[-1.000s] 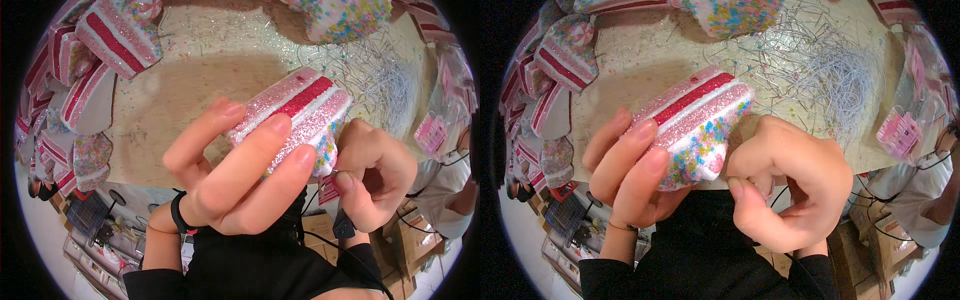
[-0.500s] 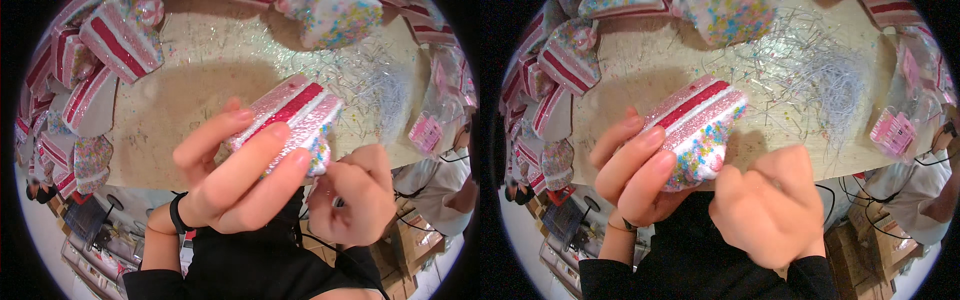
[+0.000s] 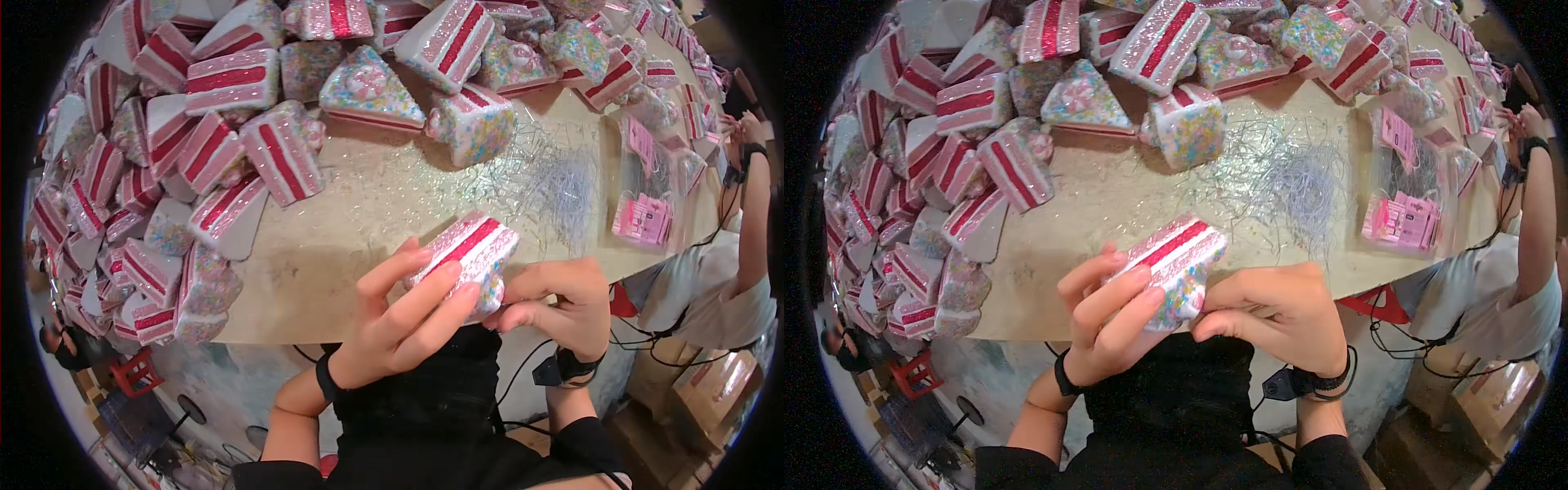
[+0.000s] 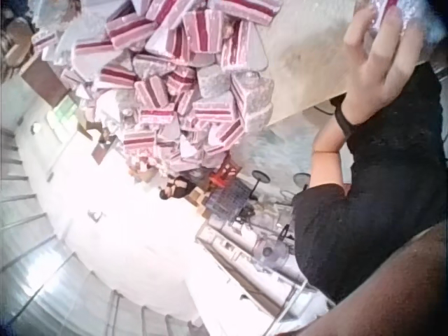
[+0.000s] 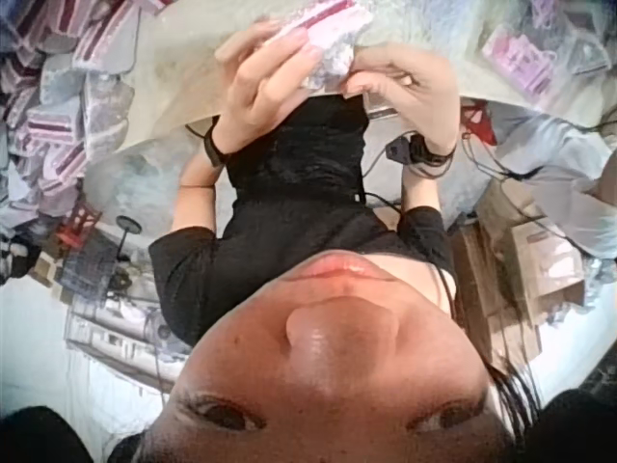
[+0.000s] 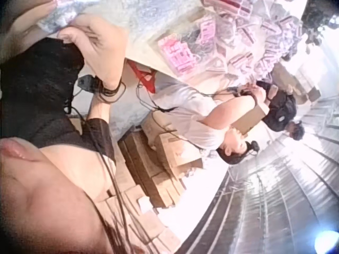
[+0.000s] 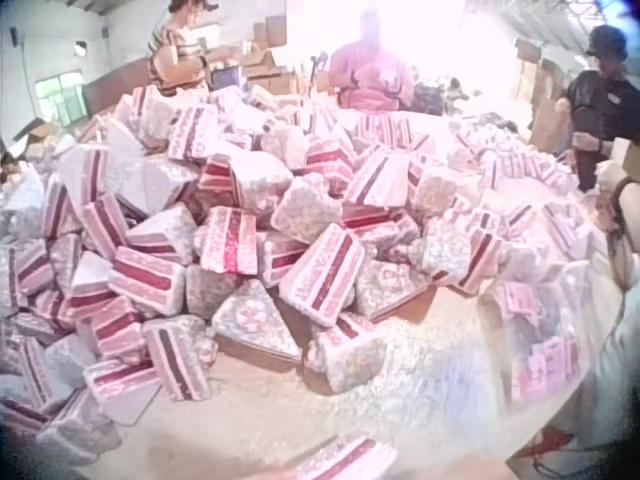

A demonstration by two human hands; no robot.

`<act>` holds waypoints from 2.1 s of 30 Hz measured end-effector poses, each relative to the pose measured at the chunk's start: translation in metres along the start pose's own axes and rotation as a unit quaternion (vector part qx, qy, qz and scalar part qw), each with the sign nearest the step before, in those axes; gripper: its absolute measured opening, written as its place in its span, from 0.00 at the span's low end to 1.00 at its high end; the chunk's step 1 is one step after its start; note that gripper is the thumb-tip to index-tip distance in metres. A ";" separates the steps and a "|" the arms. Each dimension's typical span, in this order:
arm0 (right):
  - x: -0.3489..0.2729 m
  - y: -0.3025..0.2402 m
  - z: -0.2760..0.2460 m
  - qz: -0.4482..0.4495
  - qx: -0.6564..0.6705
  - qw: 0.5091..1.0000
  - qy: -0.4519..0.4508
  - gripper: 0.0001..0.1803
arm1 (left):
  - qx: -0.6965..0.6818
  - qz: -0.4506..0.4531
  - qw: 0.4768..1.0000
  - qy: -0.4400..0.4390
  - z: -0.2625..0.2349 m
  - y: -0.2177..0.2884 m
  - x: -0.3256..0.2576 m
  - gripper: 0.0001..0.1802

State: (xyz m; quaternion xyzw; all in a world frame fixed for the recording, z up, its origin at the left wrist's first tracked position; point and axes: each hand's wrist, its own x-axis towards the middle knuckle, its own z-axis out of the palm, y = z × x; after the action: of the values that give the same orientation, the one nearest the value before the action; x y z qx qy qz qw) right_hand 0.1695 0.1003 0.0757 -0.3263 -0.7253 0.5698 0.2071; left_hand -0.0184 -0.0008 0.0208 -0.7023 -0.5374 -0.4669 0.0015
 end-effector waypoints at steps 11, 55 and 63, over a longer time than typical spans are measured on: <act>-0.036 -0.024 0.019 0.004 -0.070 0.997 0.016 0.08 | -0.005 0.058 0.994 0.090 0.003 -0.002 -0.005 0.30; -0.017 -0.009 0.047 -0.236 -0.246 0.939 0.036 0.44 | -0.120 -0.050 0.990 0.056 -0.003 0.000 -0.020 0.51; -0.018 -0.003 -0.011 -0.259 -0.175 0.950 0.006 0.42 | -0.116 -0.025 0.993 0.001 -0.002 0.012 -0.001 0.51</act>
State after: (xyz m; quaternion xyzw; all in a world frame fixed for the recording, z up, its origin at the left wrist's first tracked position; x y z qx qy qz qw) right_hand 0.1895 0.0948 0.0828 -0.1618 -0.8717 0.3591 0.2916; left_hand -0.0106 -0.0080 0.0275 -0.6833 -0.4973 -0.5267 -0.0914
